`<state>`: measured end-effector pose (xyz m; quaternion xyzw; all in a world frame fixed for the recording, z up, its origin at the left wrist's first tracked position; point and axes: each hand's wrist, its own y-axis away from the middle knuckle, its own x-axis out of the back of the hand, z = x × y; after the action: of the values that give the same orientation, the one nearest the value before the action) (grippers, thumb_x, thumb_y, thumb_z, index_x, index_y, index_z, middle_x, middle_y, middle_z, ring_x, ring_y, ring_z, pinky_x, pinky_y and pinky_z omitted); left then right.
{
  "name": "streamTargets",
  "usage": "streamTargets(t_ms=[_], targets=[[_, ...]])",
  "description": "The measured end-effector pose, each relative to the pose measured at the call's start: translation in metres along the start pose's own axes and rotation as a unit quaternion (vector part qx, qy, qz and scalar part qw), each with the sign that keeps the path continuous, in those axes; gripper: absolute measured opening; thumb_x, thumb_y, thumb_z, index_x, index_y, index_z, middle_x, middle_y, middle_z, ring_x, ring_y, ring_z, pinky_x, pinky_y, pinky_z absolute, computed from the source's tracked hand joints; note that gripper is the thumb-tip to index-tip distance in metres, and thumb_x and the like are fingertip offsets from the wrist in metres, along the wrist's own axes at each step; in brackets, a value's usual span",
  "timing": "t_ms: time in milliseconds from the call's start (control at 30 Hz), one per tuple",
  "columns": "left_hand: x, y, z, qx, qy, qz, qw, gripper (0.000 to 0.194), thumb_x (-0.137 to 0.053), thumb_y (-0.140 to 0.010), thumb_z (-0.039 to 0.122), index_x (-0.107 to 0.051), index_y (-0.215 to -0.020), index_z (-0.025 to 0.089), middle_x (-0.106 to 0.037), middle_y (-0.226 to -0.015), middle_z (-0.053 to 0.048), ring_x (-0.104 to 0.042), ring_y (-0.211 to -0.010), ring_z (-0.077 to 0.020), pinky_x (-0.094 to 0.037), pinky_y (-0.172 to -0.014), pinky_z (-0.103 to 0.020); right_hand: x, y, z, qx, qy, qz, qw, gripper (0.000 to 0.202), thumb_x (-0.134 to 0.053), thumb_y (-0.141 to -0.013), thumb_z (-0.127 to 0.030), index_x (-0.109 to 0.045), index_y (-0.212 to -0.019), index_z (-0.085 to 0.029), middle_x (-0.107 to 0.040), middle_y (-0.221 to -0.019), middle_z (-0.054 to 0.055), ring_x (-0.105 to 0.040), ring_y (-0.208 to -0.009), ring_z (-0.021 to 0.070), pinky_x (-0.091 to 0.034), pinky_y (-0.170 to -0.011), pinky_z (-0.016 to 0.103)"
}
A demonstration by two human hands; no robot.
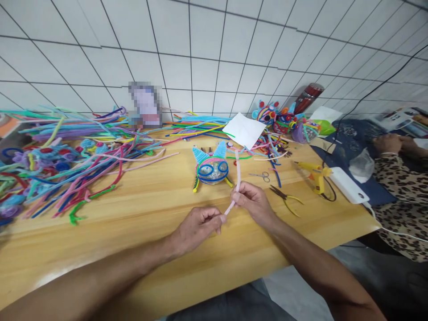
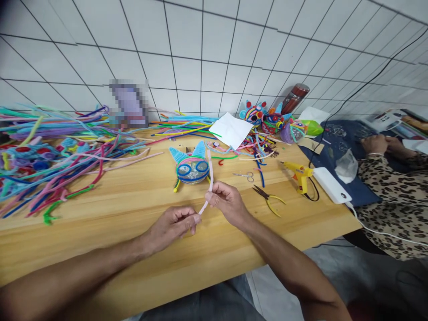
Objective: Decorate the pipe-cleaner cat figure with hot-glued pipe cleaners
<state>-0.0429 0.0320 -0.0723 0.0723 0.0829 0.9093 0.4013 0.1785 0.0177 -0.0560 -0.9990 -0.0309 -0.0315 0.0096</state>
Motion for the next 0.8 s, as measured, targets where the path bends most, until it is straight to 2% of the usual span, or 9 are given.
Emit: streamTargets(t_ms=[133,267,367,533,600,700,800], targets=[[-0.001,0.000,0.001,-0.032,-0.015,-0.010,0.999,0.048,-0.060,-0.101,0.056,-0.067,-0.074,0.017,-0.052,-0.061,0.004,-0.042,-0.058,-0.0098,-0.033,-0.057,-0.023,0.001,-0.001,0.001,0.000,-0.002,0.004,1.000,0.052,-0.082,-0.084,-0.071,-0.066,-0.076,-0.022,-0.062,-0.067,-0.002,-0.052,-0.062,0.0132,-0.044,-0.060,0.027],[-0.002,0.001,-0.003,-0.075,-0.042,-0.022,0.996,0.041,-0.057,-0.105,0.044,-0.071,-0.078,0.017,-0.062,-0.064,0.002,-0.046,-0.057,-0.0094,-0.036,-0.059,-0.022,0.001,-0.001,0.002,-0.003,0.006,0.010,1.000,0.055,-0.081,-0.084,-0.073,-0.062,-0.070,-0.022,-0.060,-0.065,-0.002,-0.050,-0.061,0.0131,-0.043,-0.060,0.027],[-0.002,0.002,-0.004,-0.136,-0.086,-0.026,0.987,0.036,-0.057,-0.108,0.036,-0.072,-0.081,0.017,-0.070,-0.070,-0.001,-0.056,-0.060,-0.0100,-0.040,-0.063,-0.022,0.000,0.001,0.005,-0.008,-0.007,0.003,1.000,0.055,-0.081,-0.085,-0.071,-0.061,-0.069,-0.022,-0.058,-0.064,-0.003,-0.050,-0.061,0.0130,-0.042,-0.061,0.028],[0.000,0.004,-0.003,-0.253,-0.179,-0.051,0.949,0.037,-0.050,-0.113,0.032,-0.072,-0.087,0.017,-0.079,-0.081,-0.008,-0.071,-0.074,-0.0154,-0.048,-0.074,-0.024,-0.003,0.003,0.011,-0.019,-0.040,-0.012,0.999,0.052,-0.082,-0.087,-0.067,-0.062,-0.070,-0.022,-0.057,-0.064,-0.004,-0.047,-0.059,0.0121,-0.040,-0.060,0.027],[0.001,0.004,-0.004,-0.247,-0.181,-0.051,0.951,0.038,-0.050,-0.113,0.033,-0.071,-0.086,0.017,-0.079,-0.079,-0.007,-0.070,-0.072,-0.0150,-0.049,-0.073,-0.024,-0.002,0.002,0.011,-0.021,-0.035,-0.016,0.999,0.052,-0.082,-0.086,-0.068,-0.062,-0.070,-0.022,-0.057,-0.064,-0.004,-0.046,-0.059,0.0120,-0.040,-0.060,0.027],[0.000,0.001,-0.008,-0.186,-0.156,-0.034,0.969,0.038,-0.052,-0.111,0.034,-0.071,-0.083,0.018,-0.076,-0.074,-0.004,-0.066,-0.065,-0.0129,-0.047,-0.068,-0.022,0.000,0.001,0.010,-0.020,-0.022,-0.005,1.000,0.054,-0.082,-0.085,-0.070,-0.062,-0.070,-0.022,-0.057,-0.064,-0.003,-0.047,-0.060,0.0128,-0.041,-0.060,0.027],[-0.001,-0.001,-0.010,-0.146,-0.146,-0.030,0.978,0.038,-0.051,-0.110,0.034,-0.071,-0.082,0.019,-0.075,-0.074,-0.002,-0.065,-0.066,-0.0130,-0.047,-0.069,-0.023,0.002,-0.001,0.010,-0.020,-0.018,0.016,1.000,0.055,-0.081,-0.085,-0.072,-0.062,-0.069,-0.023,-0.058,-0.064,-0.002,-0.049,-0.060,0.0137,-0.042,-0.060,0.028]])
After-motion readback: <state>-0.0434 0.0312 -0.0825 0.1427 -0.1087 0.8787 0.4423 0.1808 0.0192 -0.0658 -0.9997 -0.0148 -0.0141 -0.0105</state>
